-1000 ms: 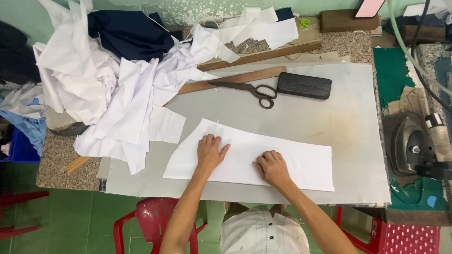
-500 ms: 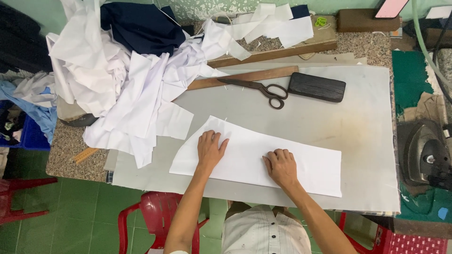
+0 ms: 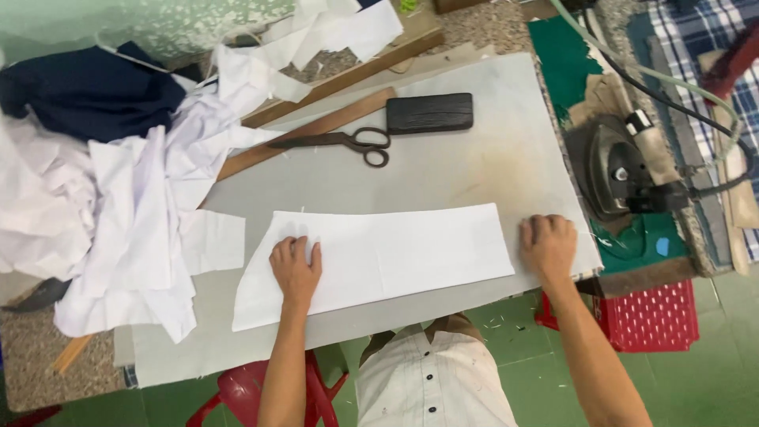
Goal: The person irons a white fabric piece on a table, trims its edges with scissors, and then folds it. The person repeats the ironing and cutting process on another piece of white fabric.
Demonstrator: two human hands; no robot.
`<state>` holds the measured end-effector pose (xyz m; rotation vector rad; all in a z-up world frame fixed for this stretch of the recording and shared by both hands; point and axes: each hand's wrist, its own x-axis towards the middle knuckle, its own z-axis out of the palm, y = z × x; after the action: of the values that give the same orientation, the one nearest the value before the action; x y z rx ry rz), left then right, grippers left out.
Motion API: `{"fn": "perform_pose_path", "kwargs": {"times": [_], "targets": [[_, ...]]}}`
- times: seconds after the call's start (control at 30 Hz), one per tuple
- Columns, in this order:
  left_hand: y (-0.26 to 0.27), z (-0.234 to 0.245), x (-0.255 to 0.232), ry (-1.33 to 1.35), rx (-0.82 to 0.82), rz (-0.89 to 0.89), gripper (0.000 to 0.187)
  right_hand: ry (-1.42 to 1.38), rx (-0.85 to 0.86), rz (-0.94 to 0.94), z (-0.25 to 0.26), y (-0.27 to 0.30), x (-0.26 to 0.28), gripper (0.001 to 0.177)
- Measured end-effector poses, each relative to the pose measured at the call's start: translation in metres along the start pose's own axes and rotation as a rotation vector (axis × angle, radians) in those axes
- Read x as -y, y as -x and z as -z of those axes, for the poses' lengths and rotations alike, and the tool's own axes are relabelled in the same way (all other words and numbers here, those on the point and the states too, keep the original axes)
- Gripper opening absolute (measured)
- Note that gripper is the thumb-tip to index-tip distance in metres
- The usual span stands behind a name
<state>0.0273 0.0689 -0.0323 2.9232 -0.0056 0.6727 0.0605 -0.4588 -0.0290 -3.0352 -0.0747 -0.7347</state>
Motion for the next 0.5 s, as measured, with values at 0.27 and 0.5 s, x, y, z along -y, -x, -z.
{"fn": "perform_pose_path", "kwargs": {"times": [0.27, 0.5], "targets": [[-0.009, -0.009, -0.048, 0.076, 0.043, -0.08, 0.022, -0.143, -0.021, 0.056, 0.017, 0.033, -0.027, 0.012], [0.0, -0.05, -0.164, 0.327, 0.322, -0.464, 0.034, -0.391, 0.122, 0.337, 0.0, 0.01, 0.069, 0.014]]}}
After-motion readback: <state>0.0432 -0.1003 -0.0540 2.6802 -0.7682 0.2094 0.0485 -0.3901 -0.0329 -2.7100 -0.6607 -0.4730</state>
